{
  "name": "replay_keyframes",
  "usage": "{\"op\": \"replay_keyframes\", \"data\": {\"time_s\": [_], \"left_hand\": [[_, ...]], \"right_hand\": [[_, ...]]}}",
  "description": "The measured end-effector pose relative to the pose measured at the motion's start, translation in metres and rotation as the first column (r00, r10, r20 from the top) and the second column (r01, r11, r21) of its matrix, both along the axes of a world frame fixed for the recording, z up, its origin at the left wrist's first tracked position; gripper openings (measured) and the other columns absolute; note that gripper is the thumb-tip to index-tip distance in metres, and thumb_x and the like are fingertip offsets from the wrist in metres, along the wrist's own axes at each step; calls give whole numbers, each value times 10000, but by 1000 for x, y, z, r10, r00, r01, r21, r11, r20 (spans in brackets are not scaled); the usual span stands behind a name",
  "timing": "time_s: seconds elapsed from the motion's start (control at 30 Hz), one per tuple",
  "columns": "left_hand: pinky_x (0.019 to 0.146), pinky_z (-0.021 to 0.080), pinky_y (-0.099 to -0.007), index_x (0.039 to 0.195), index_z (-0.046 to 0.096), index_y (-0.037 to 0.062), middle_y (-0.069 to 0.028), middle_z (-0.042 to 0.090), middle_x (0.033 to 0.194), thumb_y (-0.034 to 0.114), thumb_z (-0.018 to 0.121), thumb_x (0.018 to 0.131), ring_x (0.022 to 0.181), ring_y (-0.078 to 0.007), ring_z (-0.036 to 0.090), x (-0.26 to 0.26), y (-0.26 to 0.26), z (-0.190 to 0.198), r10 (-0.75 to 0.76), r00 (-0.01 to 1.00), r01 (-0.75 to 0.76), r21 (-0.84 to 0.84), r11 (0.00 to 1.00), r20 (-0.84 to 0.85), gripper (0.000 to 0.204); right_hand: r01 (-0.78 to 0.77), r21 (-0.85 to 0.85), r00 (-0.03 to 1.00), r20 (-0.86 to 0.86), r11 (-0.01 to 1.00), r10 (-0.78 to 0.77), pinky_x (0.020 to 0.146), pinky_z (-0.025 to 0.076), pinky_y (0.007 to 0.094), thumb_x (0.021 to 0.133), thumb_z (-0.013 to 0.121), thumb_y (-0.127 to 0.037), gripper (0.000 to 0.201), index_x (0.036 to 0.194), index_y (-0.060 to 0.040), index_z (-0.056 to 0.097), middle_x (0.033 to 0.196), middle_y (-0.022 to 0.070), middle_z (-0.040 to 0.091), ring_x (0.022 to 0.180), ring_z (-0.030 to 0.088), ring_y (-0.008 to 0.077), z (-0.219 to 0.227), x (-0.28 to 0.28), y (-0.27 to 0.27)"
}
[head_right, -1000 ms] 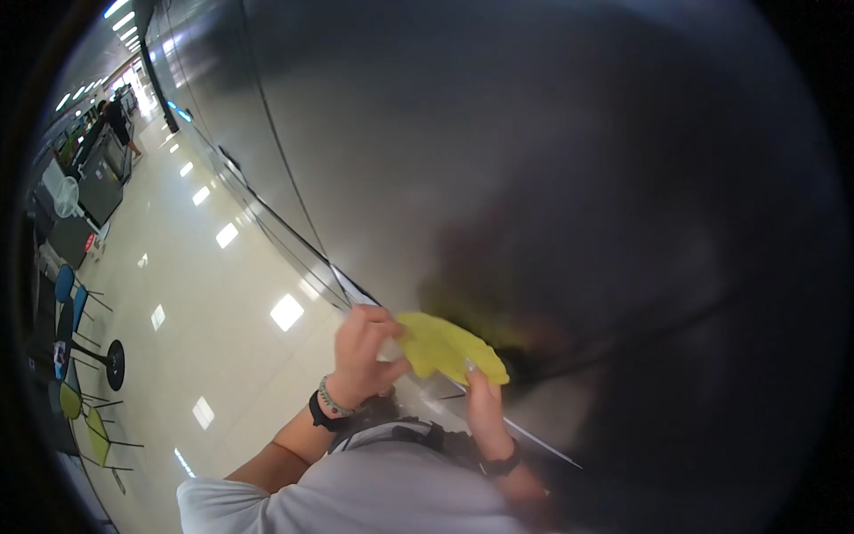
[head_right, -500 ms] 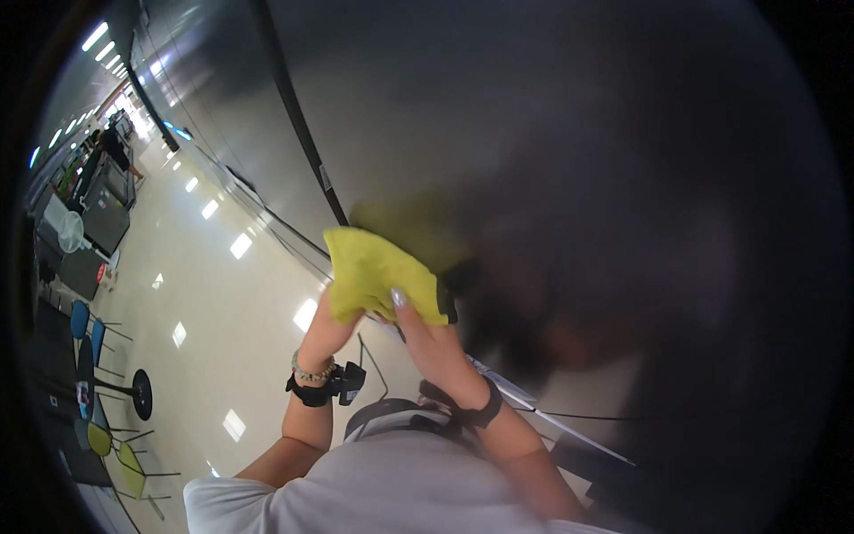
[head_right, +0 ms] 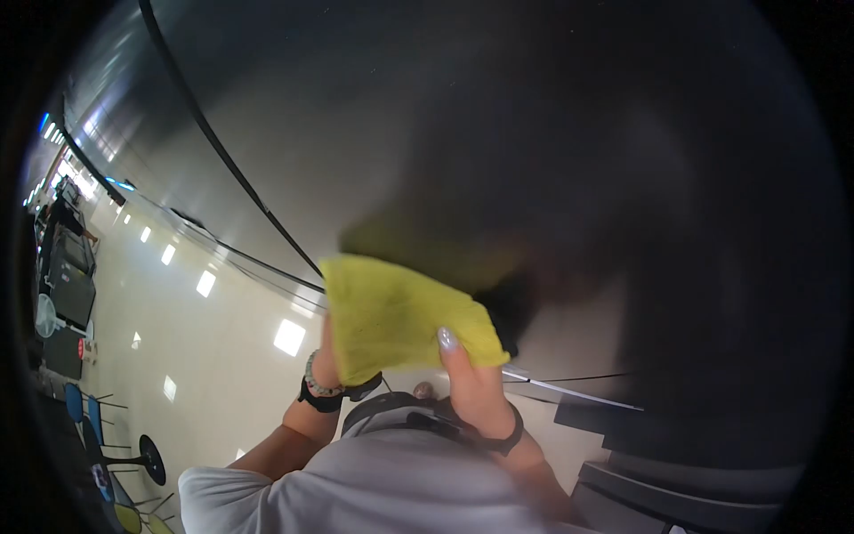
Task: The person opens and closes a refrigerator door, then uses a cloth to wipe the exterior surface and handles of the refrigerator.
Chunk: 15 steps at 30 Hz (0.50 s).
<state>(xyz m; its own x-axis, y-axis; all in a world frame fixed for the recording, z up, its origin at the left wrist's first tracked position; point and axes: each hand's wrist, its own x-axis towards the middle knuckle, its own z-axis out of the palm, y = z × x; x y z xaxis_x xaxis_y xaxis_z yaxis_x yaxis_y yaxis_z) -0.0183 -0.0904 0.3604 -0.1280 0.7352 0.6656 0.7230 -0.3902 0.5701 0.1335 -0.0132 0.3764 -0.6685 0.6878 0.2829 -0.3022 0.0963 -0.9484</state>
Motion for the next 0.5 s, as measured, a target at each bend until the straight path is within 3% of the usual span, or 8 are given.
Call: {"op": "replay_keyframes", "data": {"time_s": [0.07,0.17,0.2,0.23,0.3,0.33,0.43,0.5], "left_hand": [[746,430,-313,955,551,-2,-111,580,932,561,657,604,846,-265,571,6,-6,28,-150,883,104,126,987,445,672],[723,441,-313,926,548,-20,-123,587,904,665,628,475,818,-277,584,15,-2,27,-63,812,-22,139,990,580,824],[707,449,-306,941,549,-14,-127,591,881,585,668,568,799,-280,591,15,-4,20,27,891,-82,102,991,453,716],[707,449,-306,941,549,-14,-127,591,881,585,668,568,799,-280,591,14,-5,15,20,892,-73,101,992,452,716],[691,452,-287,950,544,-25,-116,600,868,464,597,741,793,-239,597,15,-10,3,168,810,-134,-103,986,562,534],[691,452,-287,950,544,-25,-116,600,868,464,597,741,793,-239,597,11,-13,-11,168,810,-127,-110,986,562,534],[681,451,-267,935,551,-32,-87,605,869,318,454,865,787,-180,596,-5,-22,-61,105,655,-81,-69,994,748,370],[643,445,-259,882,565,-38,-58,611,810,296,359,904,716,-145,583,-12,-28,-81,264,479,-129,-231,964,837,393]], "right_hand": [[36,-35,996,-78,999,-39,911,332,310,850,447,-121,352,1171,17,411,1149,103,479,1061,456,185,10,-1,-2],[-16,-28,996,-93,999,13,903,346,308,844,451,-107,339,1155,26,425,1139,107,491,1045,471,185,5,-6,2],[55,80,994,-102,995,-47,732,412,257,847,452,-73,260,1084,33,470,933,72,545,840,505,110,4,-10,1],[64,78,993,-103,995,-55,732,412,257,847,452,-73,260,1084,33,470,933,72,545,840,505,110,2,-11,2],[-106,2,960,260,994,102,762,409,260,837,473,-68,265,1084,28,475,965,93,549,866,508,119,-5,-9,4],[-149,19,967,211,989,142,785,402,265,830,484,-71,273,1089,17,484,974,88,552,883,510,132,-23,-14,6],[-204,-103,918,325,973,227,794,401,271,828,475,-66,281,1099,5,487,995,89,556,907,512,155,-63,-24,5],[-246,-105,879,394,964,267,814,394,280,832,469,-77,293,1117,-9,480,1014,97,555,933,510,165,-80,-27,5]]}}
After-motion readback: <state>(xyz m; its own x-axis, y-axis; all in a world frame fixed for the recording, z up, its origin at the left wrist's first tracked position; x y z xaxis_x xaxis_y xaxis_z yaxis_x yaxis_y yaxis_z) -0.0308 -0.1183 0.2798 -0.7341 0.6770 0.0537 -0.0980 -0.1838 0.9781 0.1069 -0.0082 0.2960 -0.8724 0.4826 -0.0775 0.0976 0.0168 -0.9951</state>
